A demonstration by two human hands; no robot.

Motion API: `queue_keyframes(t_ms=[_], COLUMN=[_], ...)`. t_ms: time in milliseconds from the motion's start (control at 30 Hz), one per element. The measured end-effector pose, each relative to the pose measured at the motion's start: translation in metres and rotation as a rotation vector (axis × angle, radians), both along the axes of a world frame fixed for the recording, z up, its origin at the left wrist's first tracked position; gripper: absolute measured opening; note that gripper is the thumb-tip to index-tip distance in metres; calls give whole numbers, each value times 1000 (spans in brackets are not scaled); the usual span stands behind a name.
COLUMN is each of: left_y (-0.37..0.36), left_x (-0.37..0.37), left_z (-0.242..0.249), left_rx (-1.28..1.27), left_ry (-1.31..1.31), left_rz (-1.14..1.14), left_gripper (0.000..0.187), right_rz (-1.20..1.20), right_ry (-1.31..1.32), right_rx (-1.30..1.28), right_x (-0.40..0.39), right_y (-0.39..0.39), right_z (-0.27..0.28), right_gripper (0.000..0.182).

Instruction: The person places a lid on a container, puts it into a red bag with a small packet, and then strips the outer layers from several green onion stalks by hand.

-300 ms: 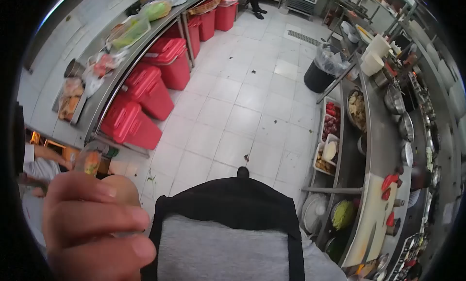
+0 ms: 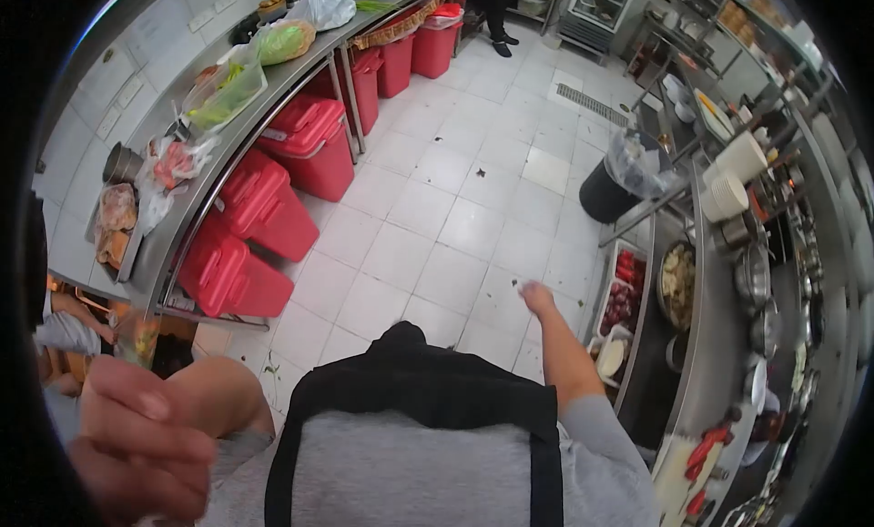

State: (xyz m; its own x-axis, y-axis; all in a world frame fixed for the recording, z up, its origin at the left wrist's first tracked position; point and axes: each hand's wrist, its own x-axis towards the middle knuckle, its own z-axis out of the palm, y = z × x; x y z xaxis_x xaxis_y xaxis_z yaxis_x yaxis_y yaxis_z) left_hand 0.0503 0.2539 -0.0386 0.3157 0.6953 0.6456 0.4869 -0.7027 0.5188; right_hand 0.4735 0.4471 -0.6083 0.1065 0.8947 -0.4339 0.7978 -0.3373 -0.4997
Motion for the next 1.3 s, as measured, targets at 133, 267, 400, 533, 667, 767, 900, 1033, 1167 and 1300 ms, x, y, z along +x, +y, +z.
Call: queue_keyframes(t_ms=[133, 267, 400, 533, 667, 767, 900, 1033, 1167, 1300], left_y=[137, 279, 407, 540, 669, 756, 864, 938, 1000, 1098], left_x=[-57, -88, -98, -61, -28, -9, 8, 2, -30, -43], left_z=[-63, -126, -205, -204, -204, -217, -254, -299, -354, -353], left_rx=[178, -350, -697, -691, -627, -656, -754, -824, -1044, -1013], left_ry=[-5, 68, 605, 591, 584, 603, 618, 617, 463, 476], left_rz=[161, 314, 272, 4, -116, -61, -25, 75, 94, 197], left_gripper=[14, 21, 43, 46, 48, 48, 47, 47, 45, 45], right_rz=[0, 104, -3, -170, -338, -334, -197, -30, -32, 128], right_ry=[419, 362, 134, 74, 53, 72, 71, 27, 510, 467], right_rx=[271, 379, -102, -529, -707, -745, -696, -190, 249, 329], right_x=[-82, -86, -17, 36, 63, 68, 68, 52, -15, -47], right_y=[190, 268, 249, 225, 299, 395, 577, 832, 1038, 1130], right_z=[135, 124, 2, 0, -27, -36, -43, -30, 65, 91], right_gripper=[30, 30, 33, 33, 32, 32, 32, 32, 23, 20])
